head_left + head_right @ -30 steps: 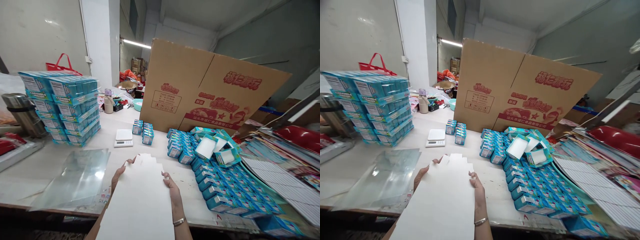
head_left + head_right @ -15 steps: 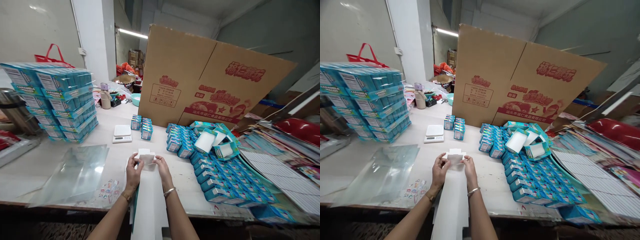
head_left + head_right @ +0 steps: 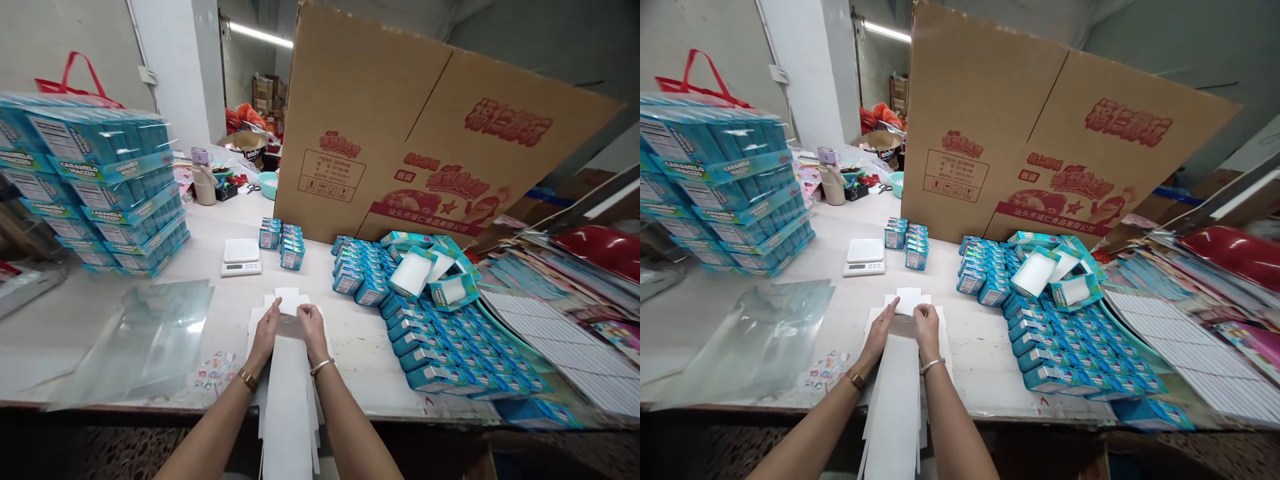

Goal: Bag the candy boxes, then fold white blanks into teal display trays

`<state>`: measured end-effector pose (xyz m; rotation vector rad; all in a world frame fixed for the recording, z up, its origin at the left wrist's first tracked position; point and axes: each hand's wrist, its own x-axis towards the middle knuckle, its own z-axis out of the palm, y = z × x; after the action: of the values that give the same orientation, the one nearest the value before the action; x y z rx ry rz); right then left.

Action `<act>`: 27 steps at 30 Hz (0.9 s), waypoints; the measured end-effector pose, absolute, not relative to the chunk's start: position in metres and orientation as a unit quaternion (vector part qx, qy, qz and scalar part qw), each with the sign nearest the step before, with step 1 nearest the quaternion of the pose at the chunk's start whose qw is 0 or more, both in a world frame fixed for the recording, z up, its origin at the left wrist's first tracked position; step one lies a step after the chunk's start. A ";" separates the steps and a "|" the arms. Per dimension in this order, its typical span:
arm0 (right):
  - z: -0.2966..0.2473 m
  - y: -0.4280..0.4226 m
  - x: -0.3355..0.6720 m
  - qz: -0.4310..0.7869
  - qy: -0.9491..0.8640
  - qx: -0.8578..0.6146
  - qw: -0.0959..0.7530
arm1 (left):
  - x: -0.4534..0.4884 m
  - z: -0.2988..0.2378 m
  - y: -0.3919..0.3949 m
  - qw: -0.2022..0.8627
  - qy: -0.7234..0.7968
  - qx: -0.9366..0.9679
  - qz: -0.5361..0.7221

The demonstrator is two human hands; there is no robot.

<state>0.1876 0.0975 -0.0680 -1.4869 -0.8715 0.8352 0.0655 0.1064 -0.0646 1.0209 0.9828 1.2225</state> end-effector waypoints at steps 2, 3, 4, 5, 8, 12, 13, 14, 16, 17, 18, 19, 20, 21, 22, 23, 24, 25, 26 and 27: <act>-0.066 0.099 0.187 0.365 -0.422 -0.631 0.539 | 0.065 -0.068 0.108 0.593 0.424 0.441 0.524; -0.063 0.099 0.189 0.363 -0.467 -0.633 0.499 | 0.065 -0.069 0.108 0.594 0.424 0.440 0.523; -0.059 0.099 0.192 0.348 -0.521 -0.641 0.443 | 0.065 -0.070 0.109 0.595 0.425 0.441 0.521; -0.053 0.098 0.196 0.317 -0.578 -0.652 0.374 | 0.066 -0.071 0.109 0.593 0.427 0.443 0.520; -0.033 0.098 0.206 0.171 -0.711 -0.667 0.142 | 0.068 -0.071 0.107 0.570 0.444 0.455 0.521; -0.016 0.108 0.206 0.055 -0.822 -0.566 -0.026 | 0.071 -0.066 0.105 0.532 0.458 0.471 0.534; -0.014 0.112 0.204 0.039 -0.840 -0.539 -0.042 | 0.070 -0.066 0.105 0.531 0.456 0.470 0.538; -0.014 0.115 0.201 0.025 -0.853 -0.518 -0.057 | 0.070 -0.065 0.106 0.532 0.454 0.470 0.539; -0.016 0.122 0.196 0.001 -0.871 -0.483 -0.089 | 0.068 -0.065 0.107 0.539 0.449 0.469 0.537; -0.017 0.124 0.193 -0.008 -0.878 -0.467 -0.105 | 0.067 -0.066 0.107 0.541 0.449 0.468 0.536; -0.018 0.125 0.191 -0.012 -0.884 -0.452 -0.117 | 0.066 -0.066 0.108 0.540 0.453 0.465 0.536; -0.019 0.126 0.190 -0.010 -0.890 -0.438 -0.126 | 0.065 -0.067 0.108 0.538 0.457 0.461 0.537; -0.020 0.125 0.189 -0.005 -0.895 -0.428 -0.128 | 0.065 -0.067 0.109 0.537 0.462 0.459 0.536; -0.021 0.125 0.188 0.002 -0.897 -0.423 -0.126 | 0.065 -0.067 0.109 0.535 0.466 0.460 0.533; -0.021 0.124 0.188 0.010 -0.899 -0.420 -0.123 | 0.065 -0.067 0.109 0.535 0.468 0.465 0.527; -0.022 0.123 0.187 0.014 -0.900 -0.418 -0.119 | 0.065 -0.067 0.110 0.537 0.467 0.475 0.518; -0.022 0.122 0.187 0.016 -0.901 -0.418 -0.115 | 0.064 -0.066 0.111 0.541 0.463 0.483 0.509; -0.022 0.121 0.187 0.019 -0.899 -0.423 -0.111 | 0.064 -0.064 0.113 0.548 0.460 0.487 0.502; -0.022 0.120 0.187 0.026 -0.892 -0.439 -0.101 | 0.062 -0.062 0.115 0.555 0.457 0.488 0.495; -0.022 0.119 0.188 0.038 -0.880 -0.465 -0.088 | 0.059 -0.059 0.117 0.564 0.452 0.490 0.486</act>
<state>0.1876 0.1186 -0.0221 -1.5491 -2.9320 0.1260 0.0590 0.1169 -0.0587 1.1532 1.0644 1.1445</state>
